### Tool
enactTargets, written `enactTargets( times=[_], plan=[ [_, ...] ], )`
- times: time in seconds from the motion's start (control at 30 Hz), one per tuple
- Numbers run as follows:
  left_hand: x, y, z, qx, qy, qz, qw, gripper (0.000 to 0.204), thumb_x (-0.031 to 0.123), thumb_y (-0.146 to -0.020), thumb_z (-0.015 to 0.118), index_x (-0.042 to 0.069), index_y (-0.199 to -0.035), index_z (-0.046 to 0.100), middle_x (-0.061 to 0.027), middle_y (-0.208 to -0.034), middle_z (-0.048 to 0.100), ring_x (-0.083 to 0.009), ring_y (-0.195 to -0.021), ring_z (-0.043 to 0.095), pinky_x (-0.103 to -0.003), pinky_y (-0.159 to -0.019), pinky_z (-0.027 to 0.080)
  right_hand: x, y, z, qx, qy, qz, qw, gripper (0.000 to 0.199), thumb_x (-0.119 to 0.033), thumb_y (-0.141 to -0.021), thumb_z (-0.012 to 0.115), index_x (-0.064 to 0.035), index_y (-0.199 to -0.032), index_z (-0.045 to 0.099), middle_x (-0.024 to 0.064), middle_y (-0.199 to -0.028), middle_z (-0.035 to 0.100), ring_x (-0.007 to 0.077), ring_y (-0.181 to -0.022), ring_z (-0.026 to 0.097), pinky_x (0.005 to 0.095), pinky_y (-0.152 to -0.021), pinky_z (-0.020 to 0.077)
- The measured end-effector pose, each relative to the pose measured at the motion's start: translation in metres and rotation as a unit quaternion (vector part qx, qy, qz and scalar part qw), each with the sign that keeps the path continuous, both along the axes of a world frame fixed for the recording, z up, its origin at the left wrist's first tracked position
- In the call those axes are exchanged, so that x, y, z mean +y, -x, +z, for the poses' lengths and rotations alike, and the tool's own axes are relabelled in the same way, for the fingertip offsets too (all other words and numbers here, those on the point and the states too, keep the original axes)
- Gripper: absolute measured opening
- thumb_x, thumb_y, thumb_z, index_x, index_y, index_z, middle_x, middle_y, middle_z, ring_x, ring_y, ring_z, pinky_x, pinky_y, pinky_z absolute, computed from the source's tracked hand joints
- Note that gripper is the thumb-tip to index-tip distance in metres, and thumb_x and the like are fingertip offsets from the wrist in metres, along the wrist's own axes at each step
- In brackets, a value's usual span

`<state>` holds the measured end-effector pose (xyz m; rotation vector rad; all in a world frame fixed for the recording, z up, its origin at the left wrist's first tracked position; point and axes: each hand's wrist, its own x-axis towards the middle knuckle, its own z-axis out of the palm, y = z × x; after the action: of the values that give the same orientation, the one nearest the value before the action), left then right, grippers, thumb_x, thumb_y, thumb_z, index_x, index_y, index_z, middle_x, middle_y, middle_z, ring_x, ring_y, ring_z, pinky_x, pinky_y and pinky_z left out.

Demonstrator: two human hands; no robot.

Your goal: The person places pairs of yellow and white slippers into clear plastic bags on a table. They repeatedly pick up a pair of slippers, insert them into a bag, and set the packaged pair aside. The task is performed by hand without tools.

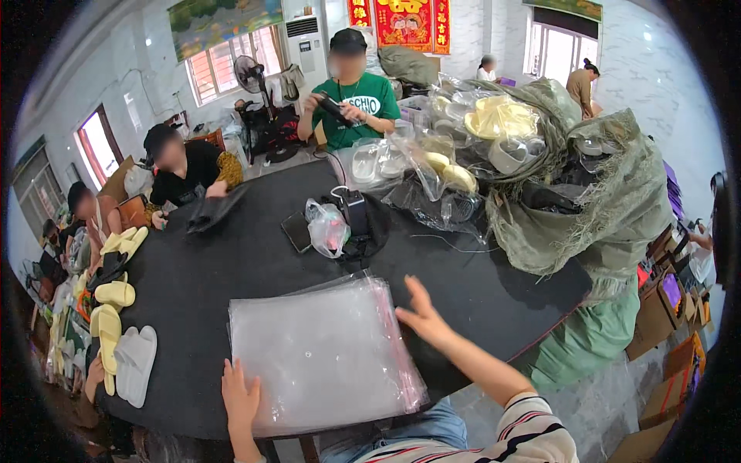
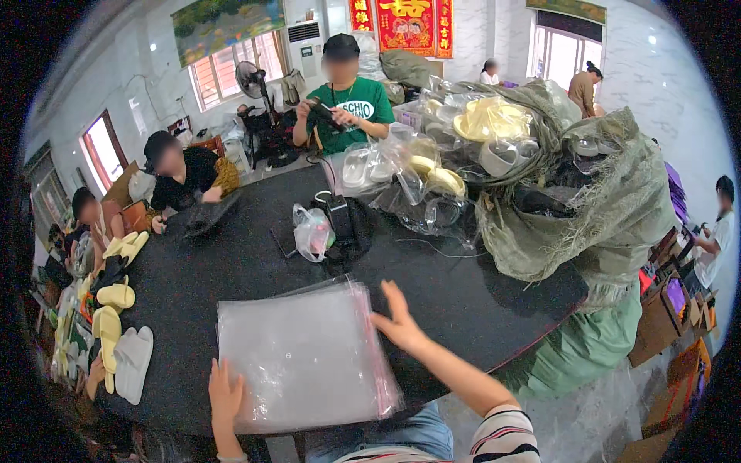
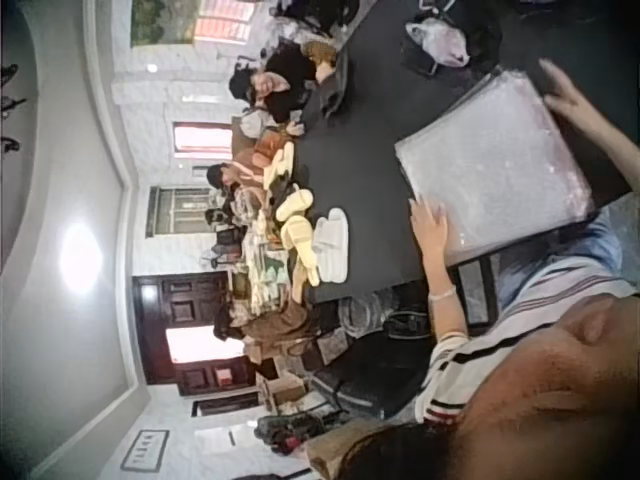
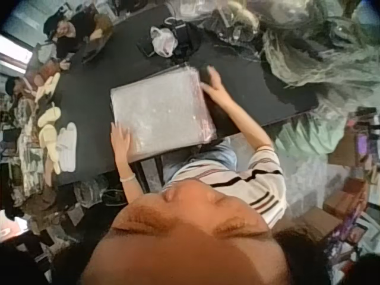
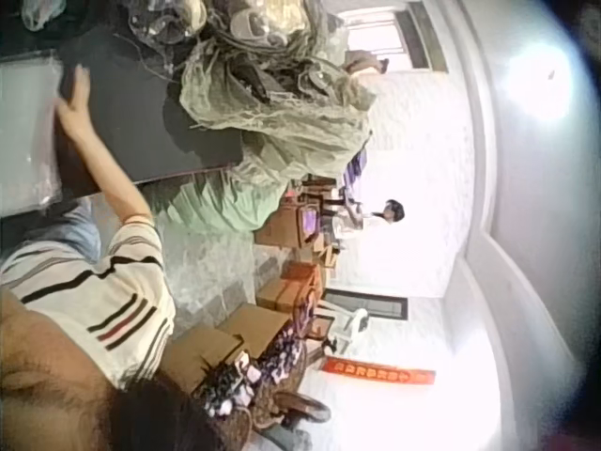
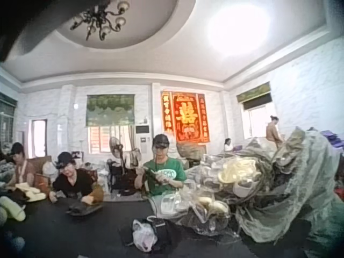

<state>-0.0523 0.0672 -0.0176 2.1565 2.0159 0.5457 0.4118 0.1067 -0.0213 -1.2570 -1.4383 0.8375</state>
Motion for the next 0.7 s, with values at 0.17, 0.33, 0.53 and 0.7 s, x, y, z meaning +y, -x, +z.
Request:
enactTargets(
  times=[0.17,0.33,0.53,0.7],
  plan=[
    [0.000,-0.014,-0.014,0.044,-0.023,0.029,0.998,0.063,0.037,-0.094,0.054,0.005,-0.146,0.040,-0.0292,-0.150,0.032,-0.0429,-0.140,0.030,-0.052,-0.117,0.019,0.086,-0.092,0.093,-0.367,-0.242,-0.288,0.851,0.047,-0.013,-0.076,0.071,-0.0222,-0.122,0.061,0.0298,-0.154,0.020,0.0495,-0.141,0.023,0.0542,-0.113,0.0248],
    [0.006,-0.017,-0.020,0.036,-0.033,0.024,0.999,0.062,0.039,-0.094,0.053,0.004,-0.144,0.043,-0.0278,-0.149,0.036,-0.0417,-0.140,0.031,-0.052,-0.117,0.020,0.158,-0.197,0.110,-0.469,-0.114,-0.381,0.789,0.029,-0.027,-0.074,0.076,-0.0276,-0.102,0.074,0.0244,-0.153,0.031,0.0402,-0.142,0.029,0.0494,-0.109,0.0333],
    [0.001,-0.011,-0.020,0.044,-0.044,0.028,0.998,0.063,0.039,-0.092,0.055,0.004,-0.144,0.044,-0.0275,-0.148,0.037,-0.0405,-0.139,0.033,-0.051,-0.117,0.020,0.180,-0.209,0.126,-0.512,-0.100,-0.357,0.775,0.015,-0.022,-0.073,0.074,-0.0201,-0.088,0.075,0.0055,-0.131,0.057,0.0262,-0.133,0.044,0.0475,-0.099,0.0421],
    [0.001,-0.011,-0.022,0.046,-0.043,0.027,0.998,0.062,0.038,-0.092,0.056,0.005,-0.144,0.043,-0.0264,-0.149,0.037,-0.0403,-0.140,0.032,-0.050,-0.117,0.020,0.174,-0.219,0.151,-0.475,-0.288,-0.336,0.760,0.011,-0.009,-0.078,0.069,-0.0108,-0.089,0.069,0.0076,-0.126,0.061,0.0303,-0.121,0.053,0.0448,-0.091,0.0465]
  ],
)
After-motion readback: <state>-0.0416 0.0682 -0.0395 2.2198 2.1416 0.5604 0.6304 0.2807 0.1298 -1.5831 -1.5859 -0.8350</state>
